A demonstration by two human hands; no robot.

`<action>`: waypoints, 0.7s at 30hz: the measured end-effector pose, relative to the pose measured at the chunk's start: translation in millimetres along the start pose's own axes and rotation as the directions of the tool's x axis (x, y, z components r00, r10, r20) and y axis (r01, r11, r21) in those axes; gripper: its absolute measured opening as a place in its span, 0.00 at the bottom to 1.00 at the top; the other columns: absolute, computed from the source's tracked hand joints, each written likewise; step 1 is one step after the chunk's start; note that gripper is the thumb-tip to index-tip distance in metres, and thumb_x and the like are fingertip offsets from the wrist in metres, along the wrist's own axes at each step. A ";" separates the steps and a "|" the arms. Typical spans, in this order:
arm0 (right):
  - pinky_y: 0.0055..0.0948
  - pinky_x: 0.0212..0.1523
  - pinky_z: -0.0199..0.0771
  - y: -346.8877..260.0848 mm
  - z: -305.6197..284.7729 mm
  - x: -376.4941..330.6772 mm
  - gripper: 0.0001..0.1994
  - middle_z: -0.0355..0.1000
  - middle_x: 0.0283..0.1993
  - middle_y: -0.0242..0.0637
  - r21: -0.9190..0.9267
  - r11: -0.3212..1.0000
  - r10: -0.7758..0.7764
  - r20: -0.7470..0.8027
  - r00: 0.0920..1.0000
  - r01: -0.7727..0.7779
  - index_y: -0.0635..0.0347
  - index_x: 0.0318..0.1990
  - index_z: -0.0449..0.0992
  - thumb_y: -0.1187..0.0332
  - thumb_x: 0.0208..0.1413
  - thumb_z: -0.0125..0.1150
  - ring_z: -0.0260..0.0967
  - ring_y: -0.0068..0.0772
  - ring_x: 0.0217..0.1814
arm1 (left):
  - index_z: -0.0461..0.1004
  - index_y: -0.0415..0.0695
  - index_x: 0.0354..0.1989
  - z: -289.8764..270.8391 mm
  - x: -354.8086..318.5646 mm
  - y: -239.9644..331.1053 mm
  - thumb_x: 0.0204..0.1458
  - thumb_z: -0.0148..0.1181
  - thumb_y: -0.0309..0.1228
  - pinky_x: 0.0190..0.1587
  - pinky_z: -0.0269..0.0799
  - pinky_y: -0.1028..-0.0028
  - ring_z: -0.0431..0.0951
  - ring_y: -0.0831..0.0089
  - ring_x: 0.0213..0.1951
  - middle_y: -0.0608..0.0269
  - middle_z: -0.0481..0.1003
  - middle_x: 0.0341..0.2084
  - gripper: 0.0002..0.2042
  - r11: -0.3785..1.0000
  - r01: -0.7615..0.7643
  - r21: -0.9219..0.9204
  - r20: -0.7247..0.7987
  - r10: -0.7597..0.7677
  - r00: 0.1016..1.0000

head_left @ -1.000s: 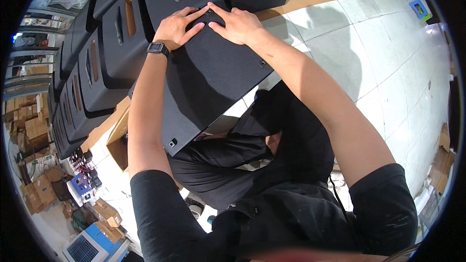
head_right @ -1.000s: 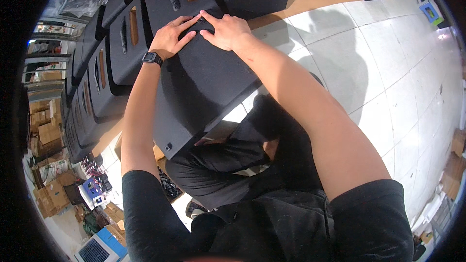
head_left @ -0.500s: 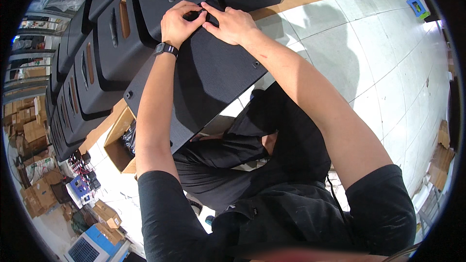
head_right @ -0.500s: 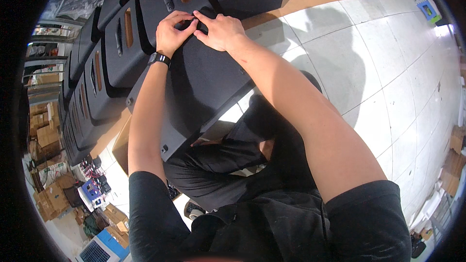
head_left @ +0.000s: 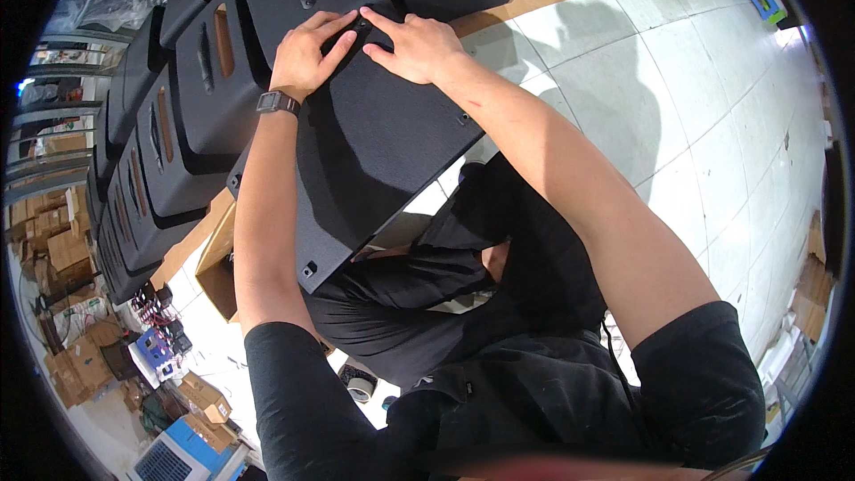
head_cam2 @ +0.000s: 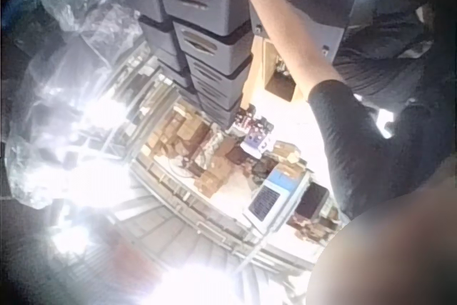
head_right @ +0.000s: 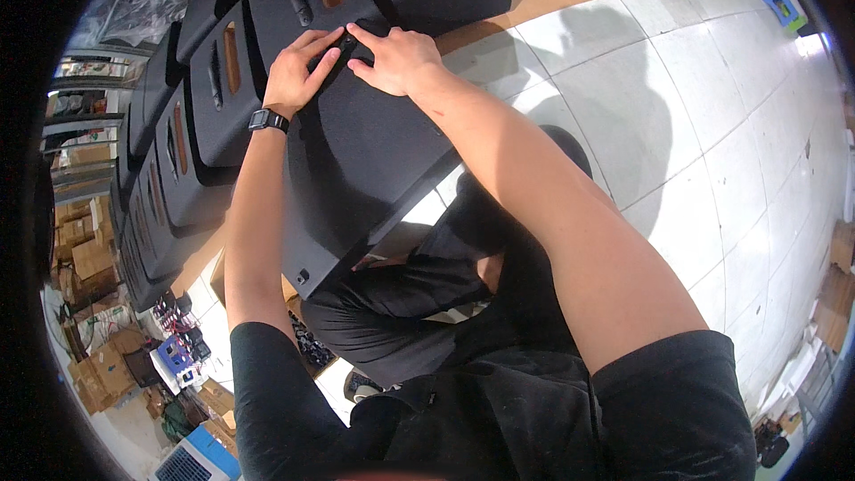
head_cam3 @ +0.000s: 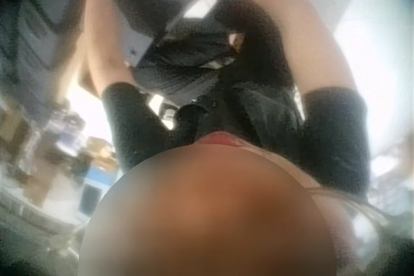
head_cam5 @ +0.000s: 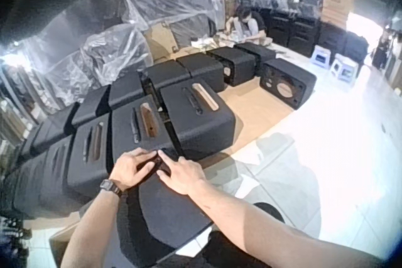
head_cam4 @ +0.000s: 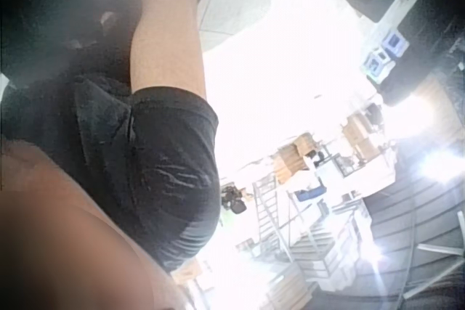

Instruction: The person assembles a black plastic storage unit by attaching legs and panels using a cordless drill and screws. They position the unit, insert screws, and tighten them, then place the assembled unit with others.

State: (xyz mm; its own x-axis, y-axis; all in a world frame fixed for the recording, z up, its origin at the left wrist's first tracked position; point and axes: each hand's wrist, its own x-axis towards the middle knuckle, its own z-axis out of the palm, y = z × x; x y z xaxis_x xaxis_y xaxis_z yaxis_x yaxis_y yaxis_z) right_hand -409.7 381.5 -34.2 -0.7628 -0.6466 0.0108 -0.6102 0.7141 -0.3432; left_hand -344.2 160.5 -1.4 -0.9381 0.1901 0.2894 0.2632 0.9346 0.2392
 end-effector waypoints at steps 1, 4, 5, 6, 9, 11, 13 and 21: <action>0.52 0.63 0.80 0.1 -1.1 -1.0 0.35 0.79 0.57 0.51 0.004 1.000 0.005 0.008 1.000 -0.005 0.24 0.82 0.53 0.33 0.70 0.46 0.80 0.53 0.60 | 0.77 0.54 0.68 -0.9 -1.2 -2.2 0.70 0.53 0.48 0.56 0.78 0.58 0.82 0.48 0.53 0.53 0.80 0.55 0.23 0.998 -0.054 0.038 0.044 0.052 0.998; 0.52 0.64 0.79 -0.8 -5.7 -3.8 0.35 0.80 0.57 0.51 0.004 1.000 0.004 0.014 1.000 -0.004 0.24 0.82 0.53 0.33 0.71 0.46 0.80 0.53 0.60 | 0.75 0.56 0.71 -3.6 -5.5 4.1 0.71 0.50 0.47 0.55 0.78 0.56 0.81 0.45 0.53 0.52 0.80 0.54 0.23 0.999 -0.036 0.032 0.102 0.032 0.994; 0.52 0.64 0.79 0.0 -4.0 -3.6 0.35 0.80 0.57 0.51 -0.007 1.000 0.005 0.001 1.000 -0.005 0.24 0.82 0.53 0.33 0.71 0.46 0.80 0.53 0.60 | 0.72 0.57 0.73 -2.6 -6.1 4.0 0.72 0.49 0.47 0.55 0.78 0.54 0.81 0.44 0.52 0.51 0.80 0.53 0.24 1.000 -0.006 0.003 0.133 0.005 0.991; 0.52 0.64 0.79 1.2 -2.7 -3.0 0.35 0.80 0.57 0.51 -0.017 1.000 0.005 -0.011 1.000 -0.005 0.24 0.82 0.53 0.33 0.71 0.46 0.80 0.53 0.60 | 0.72 0.57 0.73 -1.9 -5.4 3.4 0.72 0.49 0.47 0.54 0.78 0.54 0.81 0.44 0.52 0.51 0.80 0.53 0.24 1.000 -0.012 0.013 0.133 0.011 0.991; 0.52 0.64 0.79 5.5 -2.4 -0.8 0.35 0.80 0.57 0.50 -0.021 1.000 0.003 -0.003 1.000 -0.004 0.24 0.82 0.54 0.33 0.71 0.46 0.80 0.54 0.60 | 0.73 0.58 0.72 -0.6 -1.2 2.7 0.72 0.48 0.46 0.53 0.78 0.54 0.81 0.44 0.51 0.51 0.80 0.52 0.23 0.999 -0.030 0.030 0.143 0.026 0.989; 0.52 0.64 0.79 6.2 -2.9 0.0 0.35 0.80 0.57 0.51 -0.010 1.000 0.009 0.001 1.000 -0.009 0.24 0.82 0.54 0.33 0.71 0.46 0.80 0.54 0.60 | 0.73 0.58 0.72 -2.3 -1.0 2.2 0.73 0.47 0.45 0.53 0.78 0.53 0.81 0.44 0.51 0.52 0.81 0.51 0.23 0.999 -0.034 0.028 0.163 0.029 0.986; 0.53 0.63 0.79 5.4 -4.0 1.4 0.35 0.80 0.57 0.52 -0.012 1.000 0.011 0.001 1.000 -0.011 0.23 0.81 0.54 0.33 0.70 0.46 0.80 0.55 0.60 | 0.73 0.59 0.72 -2.7 -0.9 1.0 0.73 0.46 0.44 0.52 0.78 0.53 0.81 0.44 0.50 0.52 0.81 0.50 0.22 0.999 -0.014 0.039 0.175 0.007 0.984; 0.58 0.61 0.78 12.8 2.8 10.0 0.33 0.80 0.56 0.60 0.060 0.986 -0.151 -0.083 0.985 0.156 0.28 0.80 0.57 0.37 0.70 0.49 0.78 0.64 0.60 | 0.62 0.75 0.78 9.2 -12.3 -4.8 0.75 0.36 0.57 0.59 0.79 0.50 0.82 0.45 0.53 0.53 0.79 0.54 0.25 0.972 0.073 0.224 0.089 -0.095 0.992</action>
State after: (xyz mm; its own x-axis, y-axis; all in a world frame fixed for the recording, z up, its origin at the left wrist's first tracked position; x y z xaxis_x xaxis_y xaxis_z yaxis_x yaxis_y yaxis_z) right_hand -424.5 383.5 -41.1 -0.6768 -0.7226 0.1405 -0.7080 0.5867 -0.3932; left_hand -335.9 156.4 -14.6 -0.9751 0.1269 0.1817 0.1373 0.9895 0.0456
